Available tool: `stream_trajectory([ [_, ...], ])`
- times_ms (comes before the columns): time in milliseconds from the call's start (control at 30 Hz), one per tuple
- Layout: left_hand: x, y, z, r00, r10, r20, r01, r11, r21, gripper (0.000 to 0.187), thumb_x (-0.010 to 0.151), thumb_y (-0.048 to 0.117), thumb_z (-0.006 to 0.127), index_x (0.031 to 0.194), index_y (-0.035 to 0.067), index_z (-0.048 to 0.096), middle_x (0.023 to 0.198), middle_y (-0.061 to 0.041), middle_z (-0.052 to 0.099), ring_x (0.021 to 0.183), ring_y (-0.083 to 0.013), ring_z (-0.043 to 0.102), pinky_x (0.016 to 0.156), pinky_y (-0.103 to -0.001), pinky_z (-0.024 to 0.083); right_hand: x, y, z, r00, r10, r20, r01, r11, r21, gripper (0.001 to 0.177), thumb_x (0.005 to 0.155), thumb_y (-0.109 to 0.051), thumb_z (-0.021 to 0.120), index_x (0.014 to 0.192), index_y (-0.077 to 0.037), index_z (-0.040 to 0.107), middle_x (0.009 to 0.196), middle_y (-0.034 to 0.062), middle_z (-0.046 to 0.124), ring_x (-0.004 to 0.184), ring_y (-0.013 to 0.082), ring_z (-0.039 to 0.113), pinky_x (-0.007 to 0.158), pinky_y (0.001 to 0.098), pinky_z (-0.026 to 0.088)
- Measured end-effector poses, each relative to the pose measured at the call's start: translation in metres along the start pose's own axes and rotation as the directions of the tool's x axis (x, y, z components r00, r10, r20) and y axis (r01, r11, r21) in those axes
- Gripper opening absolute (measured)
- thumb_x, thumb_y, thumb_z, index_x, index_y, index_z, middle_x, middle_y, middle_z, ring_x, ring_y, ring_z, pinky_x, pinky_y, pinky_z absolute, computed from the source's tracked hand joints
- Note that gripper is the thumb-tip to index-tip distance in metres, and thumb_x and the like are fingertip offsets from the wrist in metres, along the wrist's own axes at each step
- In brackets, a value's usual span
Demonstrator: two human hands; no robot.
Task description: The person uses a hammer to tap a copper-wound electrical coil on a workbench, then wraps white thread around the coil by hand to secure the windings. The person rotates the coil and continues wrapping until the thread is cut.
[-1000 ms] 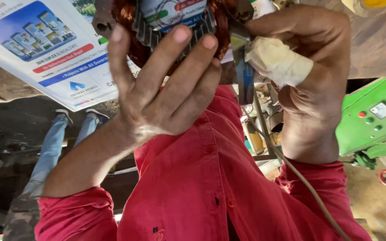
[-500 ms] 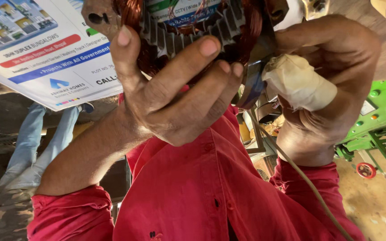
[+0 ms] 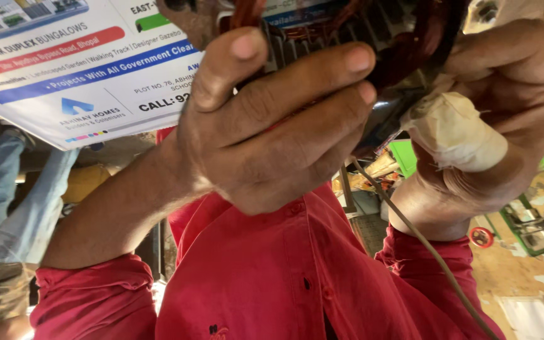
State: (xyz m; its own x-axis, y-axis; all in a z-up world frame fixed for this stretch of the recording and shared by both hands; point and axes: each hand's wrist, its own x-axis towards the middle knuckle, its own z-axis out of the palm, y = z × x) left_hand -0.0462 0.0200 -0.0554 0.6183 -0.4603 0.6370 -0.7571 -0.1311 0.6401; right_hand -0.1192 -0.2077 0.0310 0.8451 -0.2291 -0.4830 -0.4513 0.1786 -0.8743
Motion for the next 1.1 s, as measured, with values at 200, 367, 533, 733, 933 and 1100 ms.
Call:
stream_trajectory([
  [200, -0.012, -0.001, -0.041, 0.984, -0.075, 0.16, 0.088, 0.993, -0.079, 0.023, 0.095, 0.001, 0.07, 0.117, -0.004, 0.074, 0.13, -0.014, 0.071, 0.13, -0.0238, 0.062, 0.133, -0.046, 0.019, 0.002, 0.01, 0.014, 0.997, -0.076, -0.01, 0.073, 0.987, -0.14, 0.035, 0.091, -0.008, 0.083, 0.107, 0.006, 0.056, 0.089, 0.0131, 0.064, 0.068, 0.0123, 0.053, 0.065, 0.0212, 0.041],
  [367, -0.017, 0.002, -0.053, 0.973, -0.121, 0.195, 0.138, 0.987, -0.076, 0.024, 0.095, 0.002, 0.071, 0.119, -0.003, 0.073, 0.128, -0.014, 0.07, 0.128, -0.024, 0.063, 0.13, -0.046, 0.021, 0.002, 0.014, 0.027, 0.987, -0.161, -0.02, 0.15, 0.953, -0.265, 0.034, 0.091, -0.003, 0.082, 0.108, 0.005, 0.054, 0.094, 0.0139, 0.064, 0.072, 0.0129, 0.052, 0.068, 0.0214, 0.043],
  [533, -0.018, -0.001, -0.055, 0.968, -0.155, 0.198, 0.174, 0.981, -0.085, 0.025, 0.095, 0.003, 0.071, 0.12, -0.002, 0.073, 0.127, -0.014, 0.07, 0.126, -0.0243, 0.063, 0.127, -0.046, 0.023, 0.006, 0.014, 0.031, 0.981, -0.196, 0.005, 0.188, 0.933, -0.306, 0.034, 0.089, -0.003, 0.08, 0.108, 0.004, 0.053, 0.097, 0.0133, 0.065, 0.076, 0.0132, 0.054, 0.07, 0.0218, 0.044],
  [733, -0.01, -0.003, -0.047, 0.964, -0.192, 0.183, 0.211, 0.973, -0.092, 0.026, 0.096, 0.004, 0.071, 0.121, -0.001, 0.072, 0.125, -0.014, 0.07, 0.124, -0.0246, 0.063, 0.123, -0.045, 0.025, 0.009, 0.012, 0.038, 0.978, -0.21, 0.02, 0.202, 0.908, -0.366, 0.033, 0.09, -0.006, 0.079, 0.109, 0.003, 0.054, 0.098, 0.0133, 0.065, 0.079, 0.0146, 0.055, 0.073, 0.0239, 0.044],
  [933, -0.002, -0.006, -0.043, 0.958, -0.223, 0.181, 0.243, 0.965, -0.099, 0.027, 0.096, 0.005, 0.072, 0.123, -0.001, 0.071, 0.123, -0.013, 0.07, 0.121, -0.0249, 0.064, 0.119, -0.045, 0.027, 0.02, 0.004, 0.048, 0.972, -0.233, 0.042, 0.228, 0.875, -0.427, 0.032, 0.09, -0.008, 0.078, 0.11, 0.003, 0.055, 0.1, 0.0132, 0.065, 0.082, 0.016, 0.056, 0.075, 0.026, 0.044],
  [1100, 0.006, -0.012, -0.041, 0.955, -0.226, 0.194, 0.249, 0.963, -0.107, 0.028, 0.096, 0.006, 0.072, 0.124, 0.0, 0.07, 0.122, -0.013, 0.07, 0.119, -0.0252, 0.064, 0.116, -0.045, 0.029, 0.024, 0.004, 0.05, 0.964, -0.259, 0.056, 0.254, 0.842, -0.476, 0.032, 0.091, -0.01, 0.077, 0.11, 0.002, 0.056, 0.101, 0.0132, 0.066, 0.085, 0.0171, 0.057, 0.078, 0.0278, 0.045],
])
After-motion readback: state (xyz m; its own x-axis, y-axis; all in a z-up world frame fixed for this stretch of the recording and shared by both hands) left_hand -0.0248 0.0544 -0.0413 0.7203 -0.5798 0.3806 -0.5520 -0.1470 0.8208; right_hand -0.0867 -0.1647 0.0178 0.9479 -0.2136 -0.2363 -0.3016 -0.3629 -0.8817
